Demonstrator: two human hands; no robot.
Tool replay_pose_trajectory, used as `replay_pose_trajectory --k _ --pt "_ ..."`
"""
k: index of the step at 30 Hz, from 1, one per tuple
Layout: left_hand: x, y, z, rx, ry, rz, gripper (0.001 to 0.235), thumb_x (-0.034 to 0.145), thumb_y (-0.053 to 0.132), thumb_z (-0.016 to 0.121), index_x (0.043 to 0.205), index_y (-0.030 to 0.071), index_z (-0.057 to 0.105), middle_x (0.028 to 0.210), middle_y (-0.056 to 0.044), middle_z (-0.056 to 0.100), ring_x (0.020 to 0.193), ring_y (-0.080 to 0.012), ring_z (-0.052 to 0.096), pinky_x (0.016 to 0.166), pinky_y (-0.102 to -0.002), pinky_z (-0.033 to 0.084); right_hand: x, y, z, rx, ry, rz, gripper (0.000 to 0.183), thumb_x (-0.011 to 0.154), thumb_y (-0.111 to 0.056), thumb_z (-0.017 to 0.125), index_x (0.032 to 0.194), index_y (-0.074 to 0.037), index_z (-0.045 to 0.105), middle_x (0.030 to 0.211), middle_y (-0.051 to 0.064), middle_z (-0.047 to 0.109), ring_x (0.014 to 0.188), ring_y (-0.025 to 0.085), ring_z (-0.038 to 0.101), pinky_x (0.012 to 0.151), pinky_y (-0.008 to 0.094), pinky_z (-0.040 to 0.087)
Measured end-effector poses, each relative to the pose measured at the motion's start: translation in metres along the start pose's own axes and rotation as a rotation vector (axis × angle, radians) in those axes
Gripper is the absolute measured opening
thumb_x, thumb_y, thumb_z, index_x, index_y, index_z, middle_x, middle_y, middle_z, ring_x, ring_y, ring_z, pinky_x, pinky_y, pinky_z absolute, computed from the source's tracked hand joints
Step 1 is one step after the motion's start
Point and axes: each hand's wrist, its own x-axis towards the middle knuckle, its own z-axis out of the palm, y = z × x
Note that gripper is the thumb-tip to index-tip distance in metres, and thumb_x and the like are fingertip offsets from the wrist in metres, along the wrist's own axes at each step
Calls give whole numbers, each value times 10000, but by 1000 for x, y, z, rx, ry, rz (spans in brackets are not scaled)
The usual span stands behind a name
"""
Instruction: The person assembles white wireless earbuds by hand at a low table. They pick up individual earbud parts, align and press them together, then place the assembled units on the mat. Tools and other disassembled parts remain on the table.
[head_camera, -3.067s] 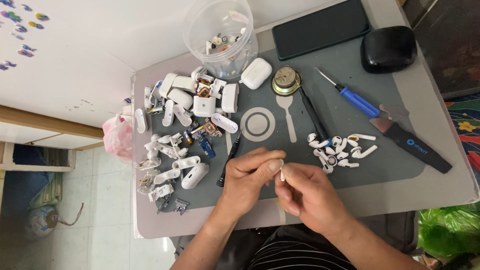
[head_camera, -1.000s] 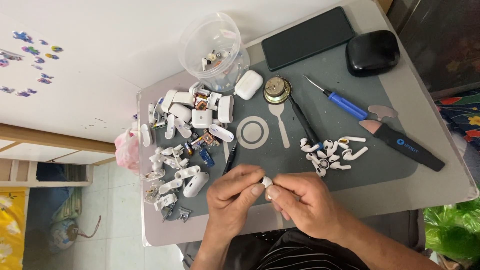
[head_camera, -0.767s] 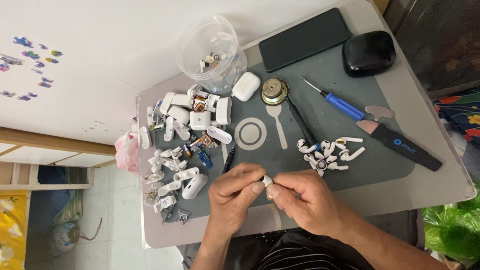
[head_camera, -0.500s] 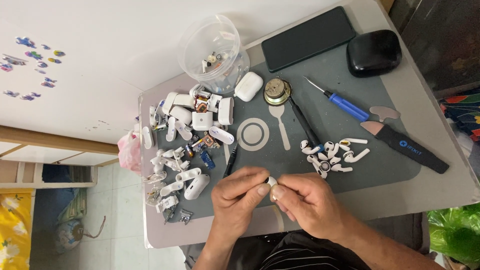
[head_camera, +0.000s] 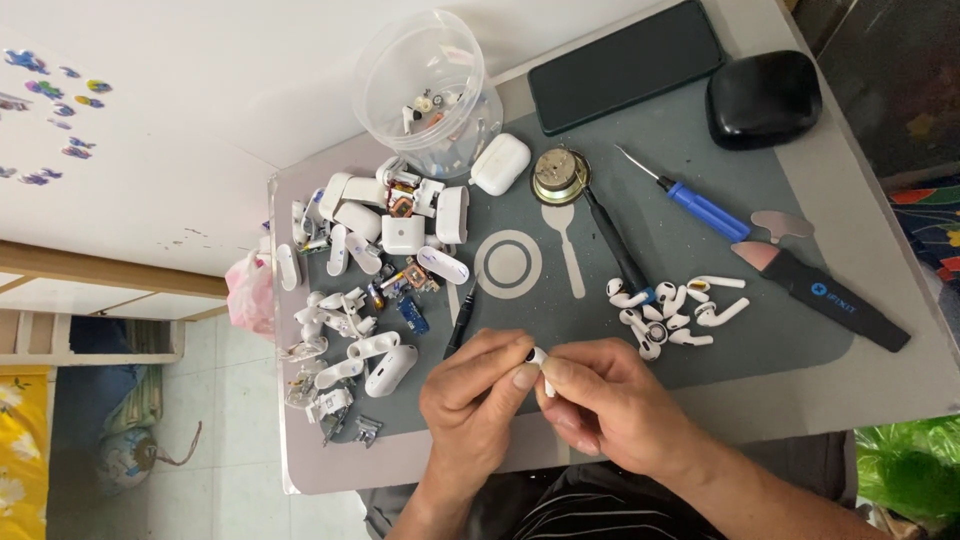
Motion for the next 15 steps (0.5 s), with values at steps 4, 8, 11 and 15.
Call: replay_pose_trajectory --k 4,8,11,15 --pt "4 -6 -7 -32 -26 -71 167 942 85 722 1085 1 748 1007 -180 759 869 -252 736 769 -311 596 4 -11 11 -357 53 -153 350 1011 -171 523 698 -35 602 450 33 456 372 134 414 391 289 381" --pt "5 -8 -11 -230 -57 -204 171 942 88 738 1100 28 763 1045 -184 757 916 -223 730 798 -296 600 3 -13 9 -706 75 -323 401 1028 -278 495 676 -89 532 483 -4 457 413 117 425 435 286 380" --pt "9 0 -9 -257 -73 -238 155 942 83 739 1088 41 770 1031 -174 756 903 -216 728 793 -288 606 1 -13 8 -812 94 -320 430 1017 -278 495 617 -121 468 505 -11 460 457 123 426 473 303 362" --pt "17 10 -9 -255 -105 -322 188 975 135 701 1115 30 770 949 -137 737 858 -192 702 768 -284 584 3 -11 -2 -425 45 -68 348 1008 -201 542 732 -19 649 419 29 471 382 113 429 447 278 419"
